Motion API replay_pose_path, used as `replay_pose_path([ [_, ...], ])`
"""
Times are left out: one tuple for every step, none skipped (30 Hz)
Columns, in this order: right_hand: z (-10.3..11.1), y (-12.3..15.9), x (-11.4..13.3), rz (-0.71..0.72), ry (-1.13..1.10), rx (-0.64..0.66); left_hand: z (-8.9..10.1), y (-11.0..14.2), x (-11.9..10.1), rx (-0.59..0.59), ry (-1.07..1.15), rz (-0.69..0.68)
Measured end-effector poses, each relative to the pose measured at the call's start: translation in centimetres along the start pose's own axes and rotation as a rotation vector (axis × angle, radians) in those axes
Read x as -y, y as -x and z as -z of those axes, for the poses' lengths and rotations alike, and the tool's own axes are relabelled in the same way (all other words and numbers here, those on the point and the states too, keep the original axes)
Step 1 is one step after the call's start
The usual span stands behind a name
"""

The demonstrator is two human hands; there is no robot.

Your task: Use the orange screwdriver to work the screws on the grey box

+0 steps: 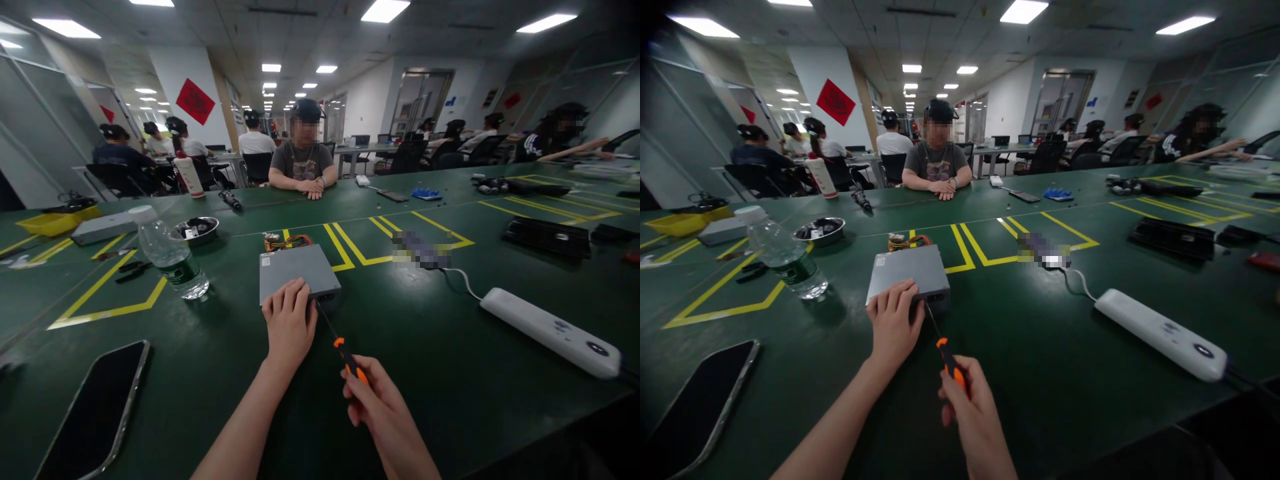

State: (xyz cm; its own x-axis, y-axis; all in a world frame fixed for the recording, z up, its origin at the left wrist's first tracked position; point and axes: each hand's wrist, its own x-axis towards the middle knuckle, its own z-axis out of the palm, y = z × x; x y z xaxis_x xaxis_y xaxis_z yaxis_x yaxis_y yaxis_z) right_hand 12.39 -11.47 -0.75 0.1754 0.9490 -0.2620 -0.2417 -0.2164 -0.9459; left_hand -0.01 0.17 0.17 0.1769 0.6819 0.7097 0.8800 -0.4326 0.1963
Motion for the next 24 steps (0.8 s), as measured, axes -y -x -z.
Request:
replay_pose_path([
  [0.2,0.1,0.1,0.004,0.029,-0.002,0.0,0.0,0.0,-0.005,0.008,0.005],
  [0.3,0.2,0.2,-0.008,0.069,0.002,0.0,-0.1,0.0,0.005,0.011,0.000],
  [0.3,0.3,0.2,-0.012,0.100,-0.001,0.0,-0.1,0.1,0.007,0.011,0.001],
  [0.3,0.4,0.2,-0.003,0.135,-0.013,0.0,-0.2,0.1,0.015,0.011,-0.010],
  [0.1,0.5,0.0,0.030,0.175,-0.030,0.0,-0.2,0.2,0.020,0.011,-0.023],
  [-0.1,0.7,-0.2,0.082,0.220,-0.061,0.0,-0.3,0.3,0.023,0.011,-0.032],
  [-0.4,0.9,-0.4,0.141,0.271,-0.108,0.0,-0.3,0.4,0.022,0.014,-0.035],
  [-0.9,1.1,-0.7,0.202,0.329,-0.155,-0.1,-0.3,0.4,0.011,0.019,-0.032],
  [-1.3,1.3,-1.0,0.239,0.375,-0.233,-0.1,-0.3,0.5,0.007,0.021,-0.031],
  [-1.8,1.6,-1.3,0.258,0.409,-0.295,-0.1,-0.4,0.5,0.002,0.023,-0.039],
  [-2.2,1.8,-1.4,0.263,0.432,-0.340,-0.1,-0.4,0.6,0.005,0.025,-0.043],
  [-2.5,2.0,-1.5,0.259,0.447,-0.361,-0.1,-0.4,0.6,0.006,0.027,-0.049],
  [-2.8,2.1,-1.4,0.252,0.462,-0.345,-0.2,-0.5,0.6,0.008,0.028,-0.053],
  [-2.9,2.2,-1.3,0.245,0.477,-0.318,-0.2,-0.5,0.6,0.011,0.029,-0.055],
  [-2.8,2.2,-1.2,0.238,0.493,-0.295,-0.2,-0.5,0.6,0.012,0.030,-0.055],
  [-2.7,2.1,-1.1,0.234,0.510,-0.271,-0.2,-0.5,0.6,0.013,0.032,-0.052],
  [-2.5,2.0,-1.0,0.233,0.525,-0.264,-0.2,-0.4,0.6,0.015,0.034,-0.046],
  [-2.2,1.9,-0.9,0.229,0.533,-0.246,-0.2,-0.4,0.6,0.016,0.037,-0.037],
  [-2.0,1.7,-1.0,0.229,0.534,-0.233,-0.2,-0.4,0.6,0.017,0.039,-0.029],
  [-1.8,1.6,-1.1,0.232,0.528,-0.226,-0.2,-0.3,0.6,0.019,0.041,-0.024],
  [-1.6,1.5,-1.3,0.239,0.520,-0.222,-0.2,-0.3,0.6,0.022,0.043,-0.020],
  [-1.5,1.4,-1.5,0.248,0.508,-0.230,-0.2,-0.3,0.5,0.026,0.045,-0.018],
  [-1.4,1.4,-1.7,0.245,0.488,-0.229,-0.2,-0.2,0.5,0.027,0.049,-0.019],
  [-1.4,1.3,-1.9,0.224,0.458,-0.206,-0.2,-0.2,0.5,0.030,0.051,-0.016],
])
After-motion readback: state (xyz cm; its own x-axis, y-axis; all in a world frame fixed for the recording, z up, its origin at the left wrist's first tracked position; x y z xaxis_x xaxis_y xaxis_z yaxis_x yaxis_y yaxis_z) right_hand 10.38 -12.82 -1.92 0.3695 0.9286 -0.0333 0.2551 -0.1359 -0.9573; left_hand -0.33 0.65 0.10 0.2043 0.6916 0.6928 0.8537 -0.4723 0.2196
